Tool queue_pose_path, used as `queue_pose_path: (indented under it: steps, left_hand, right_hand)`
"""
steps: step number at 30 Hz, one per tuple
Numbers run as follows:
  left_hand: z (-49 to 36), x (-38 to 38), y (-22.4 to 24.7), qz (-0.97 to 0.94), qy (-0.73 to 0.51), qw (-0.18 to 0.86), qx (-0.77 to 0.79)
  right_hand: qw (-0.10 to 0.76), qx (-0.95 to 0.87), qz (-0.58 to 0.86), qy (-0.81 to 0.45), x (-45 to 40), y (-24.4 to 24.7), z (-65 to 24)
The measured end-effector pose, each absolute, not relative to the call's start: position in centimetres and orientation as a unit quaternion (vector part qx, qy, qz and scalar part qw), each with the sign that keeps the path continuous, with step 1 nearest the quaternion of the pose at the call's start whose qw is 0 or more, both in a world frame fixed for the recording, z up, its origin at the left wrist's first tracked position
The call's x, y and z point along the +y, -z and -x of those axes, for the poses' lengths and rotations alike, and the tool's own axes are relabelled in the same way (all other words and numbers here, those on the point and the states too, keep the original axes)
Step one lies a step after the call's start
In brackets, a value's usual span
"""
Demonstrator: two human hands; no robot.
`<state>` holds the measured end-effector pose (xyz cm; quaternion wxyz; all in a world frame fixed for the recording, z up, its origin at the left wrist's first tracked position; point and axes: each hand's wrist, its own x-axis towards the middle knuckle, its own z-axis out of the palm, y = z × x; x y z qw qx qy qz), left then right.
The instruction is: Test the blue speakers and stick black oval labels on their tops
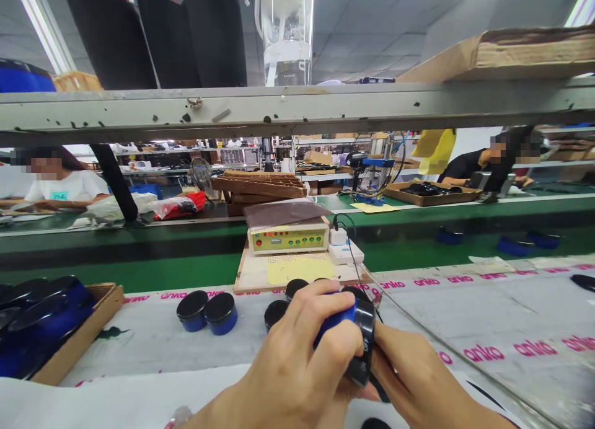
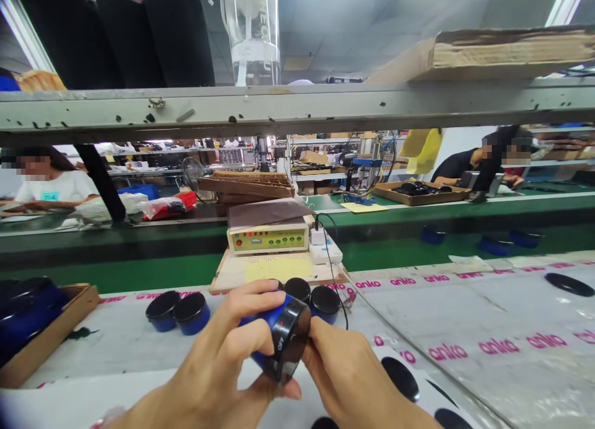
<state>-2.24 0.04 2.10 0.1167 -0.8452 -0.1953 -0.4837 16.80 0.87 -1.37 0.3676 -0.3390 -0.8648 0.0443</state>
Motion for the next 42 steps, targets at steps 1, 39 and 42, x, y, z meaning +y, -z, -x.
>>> queue_pose_path:
  steps: [1, 39, 42]
  left_hand:
    - [2.2, 0.0, -2.2, 0.844, 0.487, 0.113, -0.197]
    - [0.4, 6.2, 3.0, 0.857, 0.157, -0.073, -0.485]
    - [5.3, 5.3, 2.6, 0.787, 0.167, -0.123, -0.581]
  right_hand:
    - [0.363, -0.866, 0.342, -0.046, 0.8, 1.3, -16.9]
    - [0.167, -0.824, 0.539, -0.051, 12.5, 3.4, -26.4]
    - [0.136, -0.833, 0.532, -0.062, 10.3, 2.4, -25.8]
